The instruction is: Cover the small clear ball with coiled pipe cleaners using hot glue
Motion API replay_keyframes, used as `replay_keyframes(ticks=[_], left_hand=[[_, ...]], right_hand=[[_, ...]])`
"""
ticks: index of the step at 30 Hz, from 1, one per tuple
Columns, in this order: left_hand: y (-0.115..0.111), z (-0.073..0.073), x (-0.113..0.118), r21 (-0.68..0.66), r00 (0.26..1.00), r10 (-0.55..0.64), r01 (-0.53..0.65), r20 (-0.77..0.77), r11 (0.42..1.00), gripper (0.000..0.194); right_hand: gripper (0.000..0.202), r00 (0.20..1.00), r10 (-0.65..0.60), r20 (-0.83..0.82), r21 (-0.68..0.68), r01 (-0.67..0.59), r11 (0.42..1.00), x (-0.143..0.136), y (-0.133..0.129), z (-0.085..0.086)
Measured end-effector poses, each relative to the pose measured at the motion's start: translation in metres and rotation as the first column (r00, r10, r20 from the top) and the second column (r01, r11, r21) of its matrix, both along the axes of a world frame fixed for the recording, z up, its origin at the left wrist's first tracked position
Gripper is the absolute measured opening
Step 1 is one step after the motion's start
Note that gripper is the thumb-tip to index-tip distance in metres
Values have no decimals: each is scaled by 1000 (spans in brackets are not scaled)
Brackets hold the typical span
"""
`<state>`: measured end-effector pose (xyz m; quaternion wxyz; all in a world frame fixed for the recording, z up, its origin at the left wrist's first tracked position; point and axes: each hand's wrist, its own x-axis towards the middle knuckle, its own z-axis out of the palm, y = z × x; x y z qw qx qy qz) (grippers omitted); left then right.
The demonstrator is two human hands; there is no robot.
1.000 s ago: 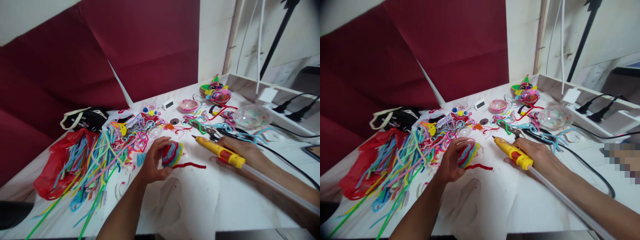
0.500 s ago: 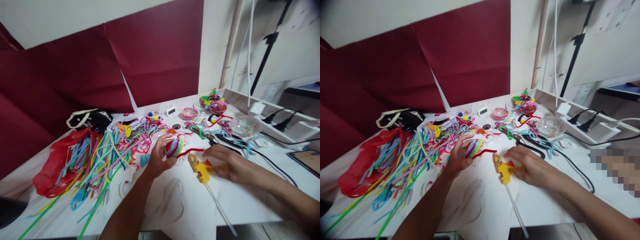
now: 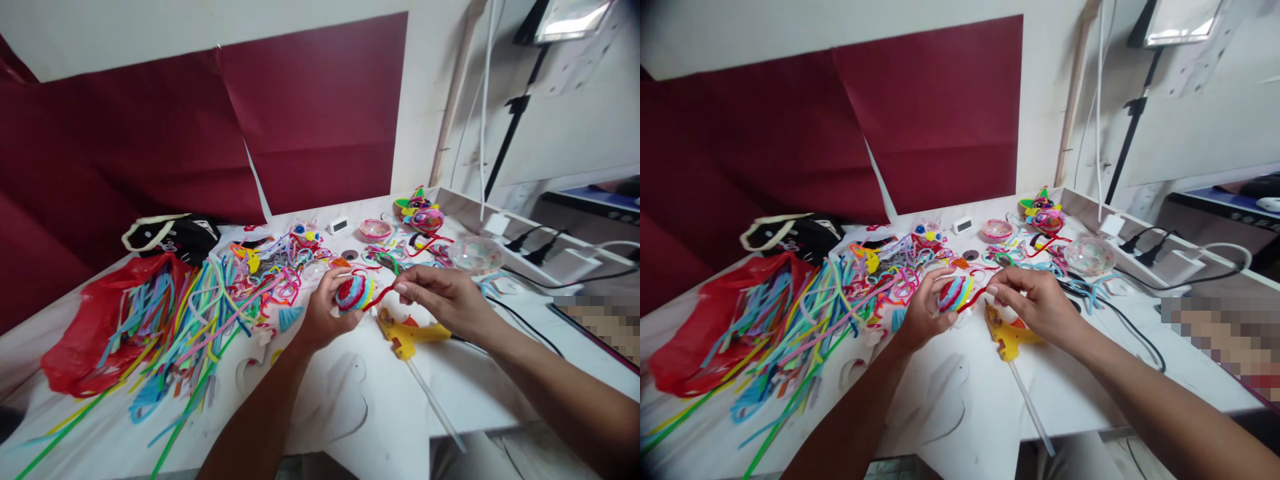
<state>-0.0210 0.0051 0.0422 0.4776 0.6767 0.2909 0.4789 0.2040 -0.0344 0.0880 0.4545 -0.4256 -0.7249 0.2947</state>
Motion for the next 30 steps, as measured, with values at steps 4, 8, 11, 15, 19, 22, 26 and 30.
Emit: replay_keyframes(ticks=[4,8,11,15,19,22,26,30], left_hand=[[1,-2,-1,20,1000,3,-3,-12,1000,70],[1,-4,-1,26,1000,-2,3,-23,1000,70],[2,-6,-1,32,999,-12,13,-35,999,71],[1,-8,-2,38,997,-29,32,-71,999,73],[1,-9,-3,47,993,-47,53,-111,997,76],[1,-9,-3,55,991,-73,79,-117,995,78],[2,-9,-7,78,984,-129,139,-120,987,81],[3,-10,-11,85,966,-222,234,-135,968,86]], right_hand=[[24,998,-5,58,56,1,998,0,15,-10],[24,997,-6,72,62,2,998,-2,24,-19],[23,999,1,54,38,-3,999,-2,26,-22],[25,999,29,20,-5,-29,1000,-2,27,-27],[25,996,61,-67,-68,-65,996,-1,28,-33],[24,982,77,-174,-162,-105,981,-2,29,-36],[29,942,76,-326,-319,-185,930,-2,27,-36],[33,907,76,-414,-458,-279,844,0,25,-35]])
